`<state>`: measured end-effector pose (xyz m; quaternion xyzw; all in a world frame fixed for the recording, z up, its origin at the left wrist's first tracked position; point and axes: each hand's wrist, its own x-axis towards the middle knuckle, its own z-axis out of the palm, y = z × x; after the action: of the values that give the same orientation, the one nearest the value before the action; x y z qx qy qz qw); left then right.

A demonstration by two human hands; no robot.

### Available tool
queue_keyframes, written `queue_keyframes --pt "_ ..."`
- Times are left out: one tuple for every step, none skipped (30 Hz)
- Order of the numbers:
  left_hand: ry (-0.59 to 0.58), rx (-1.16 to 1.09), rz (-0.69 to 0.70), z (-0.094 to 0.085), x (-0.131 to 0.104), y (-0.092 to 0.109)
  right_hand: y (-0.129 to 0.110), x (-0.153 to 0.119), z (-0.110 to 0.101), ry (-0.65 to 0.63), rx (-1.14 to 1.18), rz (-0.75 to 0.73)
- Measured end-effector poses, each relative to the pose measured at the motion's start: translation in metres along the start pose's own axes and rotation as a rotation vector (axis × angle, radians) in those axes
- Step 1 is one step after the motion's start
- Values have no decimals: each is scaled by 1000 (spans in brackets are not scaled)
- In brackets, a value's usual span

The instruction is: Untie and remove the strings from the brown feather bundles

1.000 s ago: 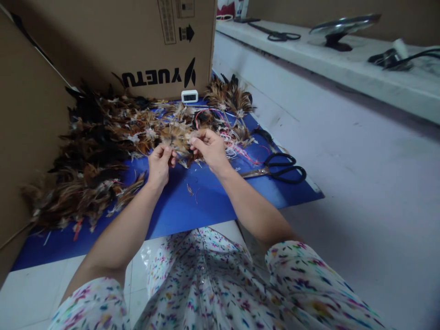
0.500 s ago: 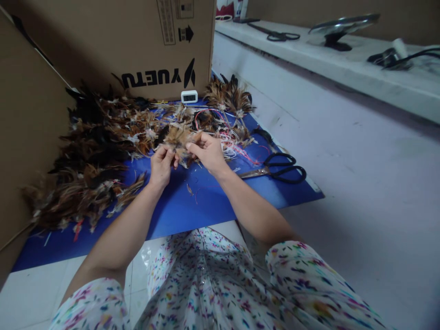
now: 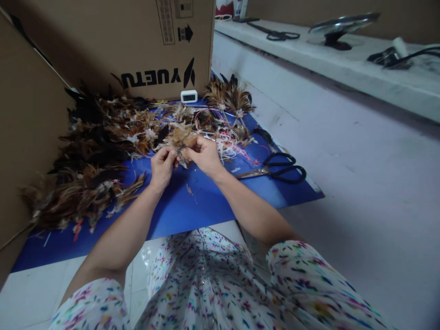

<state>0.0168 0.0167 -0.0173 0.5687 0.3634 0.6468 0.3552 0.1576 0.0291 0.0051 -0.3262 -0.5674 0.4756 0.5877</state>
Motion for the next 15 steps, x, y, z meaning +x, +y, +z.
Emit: queue_keyframes --pt "0 1 -1 0 0 0 1 0 0 0 -4 0" --pt "2 3 -3 0 0 0 1 0 0 -2 -10 2" --pt "3 5 -5 0 -1 0 1 -1 0 -5 -19 4" --pt "6 7 -7 1 -1 0 1 -1 0 -5 -31 4" --pt "10 11 -8 1 -1 -1 2 -1 0 -1 -44 2" --pt "15 15 -9 1 -1 -1 2 -2 0 7 -58 0" --pt "19 19 -11 1 -2 -1 2 -2 0 17 -68 -1" --pt "22 21 -10 1 -2 -2 2 -2 0 24 -74 -2" --pt "22 23 -9 1 -2 -2 2 -2 0 32 -74 -5" --pt "21 25 -7 1 -2 -2 2 -2 1 37 -72 -10" --pt "20 26 -5 1 -2 -2 2 -3 1 42 -70 -12" --pt "19 27 -4 1 -2 -2 1 -3 1 48 -72 -13" --pt "20 26 -5 1 -2 -1 0 -3 1 54 -82 -11" --pt "23 26 -7 1 -2 -1 -1 -4 2 60 -99 -7" --pt "23 25 -7 2 -2 -1 -2 -5 2 65 -120 -4"
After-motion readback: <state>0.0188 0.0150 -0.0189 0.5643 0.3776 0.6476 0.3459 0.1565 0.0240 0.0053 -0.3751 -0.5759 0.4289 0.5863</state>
